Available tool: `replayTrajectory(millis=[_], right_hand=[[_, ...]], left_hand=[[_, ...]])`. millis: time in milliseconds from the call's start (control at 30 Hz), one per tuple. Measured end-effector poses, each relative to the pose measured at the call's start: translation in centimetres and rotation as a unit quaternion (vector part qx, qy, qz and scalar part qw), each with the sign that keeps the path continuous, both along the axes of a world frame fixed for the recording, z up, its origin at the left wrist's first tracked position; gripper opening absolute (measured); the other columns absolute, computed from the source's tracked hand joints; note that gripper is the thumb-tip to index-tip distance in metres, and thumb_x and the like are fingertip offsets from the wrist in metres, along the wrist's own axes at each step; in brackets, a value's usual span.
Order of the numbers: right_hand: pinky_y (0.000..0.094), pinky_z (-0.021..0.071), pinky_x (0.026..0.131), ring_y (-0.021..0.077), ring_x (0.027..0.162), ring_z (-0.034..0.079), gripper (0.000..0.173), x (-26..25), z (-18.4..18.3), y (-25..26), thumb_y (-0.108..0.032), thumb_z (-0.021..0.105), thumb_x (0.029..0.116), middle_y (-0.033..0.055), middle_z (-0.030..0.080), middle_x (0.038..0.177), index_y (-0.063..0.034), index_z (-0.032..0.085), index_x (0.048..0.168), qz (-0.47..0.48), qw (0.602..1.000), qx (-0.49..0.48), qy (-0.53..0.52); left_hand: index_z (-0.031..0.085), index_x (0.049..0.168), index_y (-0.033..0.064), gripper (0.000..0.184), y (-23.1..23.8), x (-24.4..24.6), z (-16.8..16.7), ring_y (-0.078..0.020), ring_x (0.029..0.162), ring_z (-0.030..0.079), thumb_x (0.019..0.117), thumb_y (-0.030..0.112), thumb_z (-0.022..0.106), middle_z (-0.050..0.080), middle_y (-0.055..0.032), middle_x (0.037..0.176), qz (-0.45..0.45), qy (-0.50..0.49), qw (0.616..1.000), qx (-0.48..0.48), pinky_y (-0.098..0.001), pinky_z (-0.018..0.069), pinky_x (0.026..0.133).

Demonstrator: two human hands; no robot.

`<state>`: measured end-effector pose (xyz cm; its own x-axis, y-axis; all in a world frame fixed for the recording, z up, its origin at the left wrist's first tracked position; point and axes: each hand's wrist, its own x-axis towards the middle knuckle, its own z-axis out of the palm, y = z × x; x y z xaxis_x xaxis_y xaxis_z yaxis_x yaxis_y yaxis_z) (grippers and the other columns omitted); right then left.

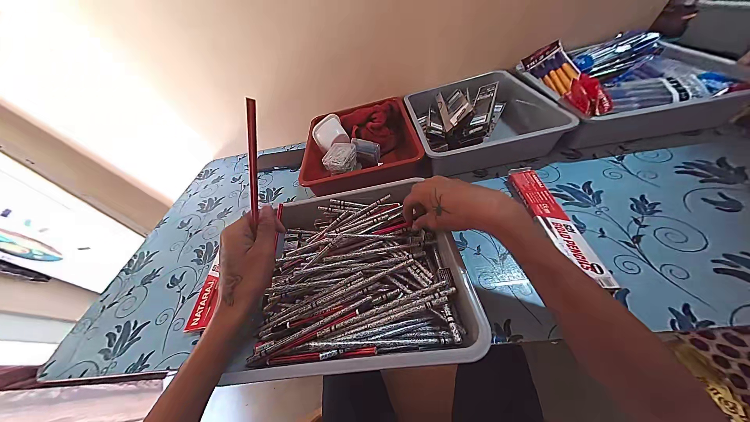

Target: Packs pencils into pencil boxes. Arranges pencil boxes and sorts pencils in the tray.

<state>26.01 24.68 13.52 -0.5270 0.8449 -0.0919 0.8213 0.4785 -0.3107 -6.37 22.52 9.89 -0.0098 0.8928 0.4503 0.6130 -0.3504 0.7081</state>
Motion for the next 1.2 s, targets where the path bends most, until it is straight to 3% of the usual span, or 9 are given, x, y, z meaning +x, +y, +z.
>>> replayTrajectory(millis=[200,500,600,700,833,933,1000,1133,1200], right_hand=[[0.0557,0.0434,0.095,0.0379,0.112,0.059,0.017,-0.8,-0.6,0.0,-0.014,0.07,0.0966,0.0183,0.067,0.108,-0.0076,0.077,0.11,0.013,0.995,0.06,-0.084],[0.0514,0.0554,0.085,0.0314,0.101,0.067,0.02,2.1,1.2,-8.8,-0.017,0.066,0.0951,0.0177,0.068,0.111,-0.0018,0.074,0.105,-0.025,0.937,0.312,0.156],[0.0215,0.0546,0.083,0.001,0.09,0.064,0.024,2.9,-1.6,-17.5,-0.019,0.057,0.1032,-0.0002,0.069,0.104,-0.0005,0.068,0.115,-0.224,0.819,0.404,0.34],[0.0126,0.0546,0.073,-0.0081,0.079,0.065,0.017,-1.4,-5.7,-22.0,-0.019,0.052,0.1074,-0.0227,0.069,0.09,-0.024,0.068,0.11,-0.319,0.662,0.395,0.552],[0.0123,0.0562,0.076,-0.0071,0.085,0.068,0.017,-9.6,-9.3,-24.9,-0.024,0.062,0.1022,-0.0199,0.073,0.098,-0.0314,0.073,0.112,-0.303,0.614,0.253,0.683],[0.0189,0.0581,0.086,-0.0034,0.096,0.069,0.021,-12.8,-11.3,-25.1,-0.006,0.071,0.0934,-0.0118,0.075,0.106,-0.019,0.072,0.109,-0.271,0.573,0.246,0.734],[0.0205,0.0594,0.087,0.0001,0.098,0.07,0.018,-11.5,-11.7,-25.2,-0.004,0.071,0.0931,-0.0023,0.075,0.108,-0.0091,0.073,0.111,-0.241,0.608,0.259,0.711],[0.0202,0.0511,0.085,0.0132,0.089,0.068,0.022,-6.7,-9.2,-27.1,-0.014,0.063,0.0997,0.0128,0.075,0.089,0.003,0.076,0.095,-0.221,0.813,0.245,0.48],[0.0191,0.0555,0.08,0.0076,0.086,0.071,0.025,-5.0,-8.6,-28.0,-0.017,0.059,0.1034,0.0093,0.076,0.089,0.0019,0.075,0.099,-0.238,0.792,0.226,0.514]], left_hand=[[0.058,0.083,0.0143,0.045,-0.2,0.0,-0.2,-0.0067,0.037,0.031,0.1105,0.043,0.038,0.036,0.0043,0.05,0.0,-0.006,1.0,0.001,-0.023,0.0277,0.037],[0.055,0.089,0.0168,0.046,-5.6,0.0,2.4,-0.0019,0.041,0.028,0.1113,0.045,0.025,0.03,0.0094,0.054,-0.023,-0.14,0.99,0.013,-0.0174,0.0272,0.041],[0.056,0.093,0.0208,0.039,-10.3,2.4,2.1,0.0054,0.052,0.038,0.1115,0.039,0.026,0.04,0.0164,0.063,-0.057,-0.118,0.991,0.032,-0.0122,0.0336,0.049],[0.059,0.096,0.0183,0.039,-13.4,6.2,0.7,0.0092,0.064,0.053,0.1103,0.043,0.033,0.055,0.0168,0.073,-0.174,-0.172,0.968,0.058,-0.0096,0.0462,0.058],[0.062,0.106,0.0088,0.04,-16.6,12.3,-1.0,-0.0048,0.1,0.071,0.1106,0.036,0.033,0.073,0.004,0.104,-0.329,-0.29,0.898,-0.029,-0.0258,0.0594,0.09],[0.061,0.101,0.0117,0.034,-18.7,15.6,-1.7,-0.0071,0.097,0.073,0.1102,0.034,0.037,0.075,0.0018,0.101,-0.372,-0.351,0.859,-0.038,-0.0245,0.0601,0.088],[0.064,0.104,0.0174,0.026,-19.1,16.5,-2.1,-0.0033,0.088,0.072,0.1091,0.031,0.042,0.073,0.0067,0.095,-0.365,-0.385,0.848,-0.009,-0.0194,0.0595,0.079],[0.057,0.101,0.0219,0.018,-17.5,16.2,-2.4,0.0065,0.066,0.059,0.108,0.034,0.045,0.062,0.0163,0.08,-0.318,-0.337,0.886,-0.031,-0.0106,0.051,0.059],[0.054,0.109,0.0238,0.013,-16.7,15.5,-2.7,0.0102,0.062,0.049,0.1086,0.033,0.046,0.058,0.019,0.082,-0.309,-0.281,0.908,-0.034,-0.0078,0.0416,0.052]])
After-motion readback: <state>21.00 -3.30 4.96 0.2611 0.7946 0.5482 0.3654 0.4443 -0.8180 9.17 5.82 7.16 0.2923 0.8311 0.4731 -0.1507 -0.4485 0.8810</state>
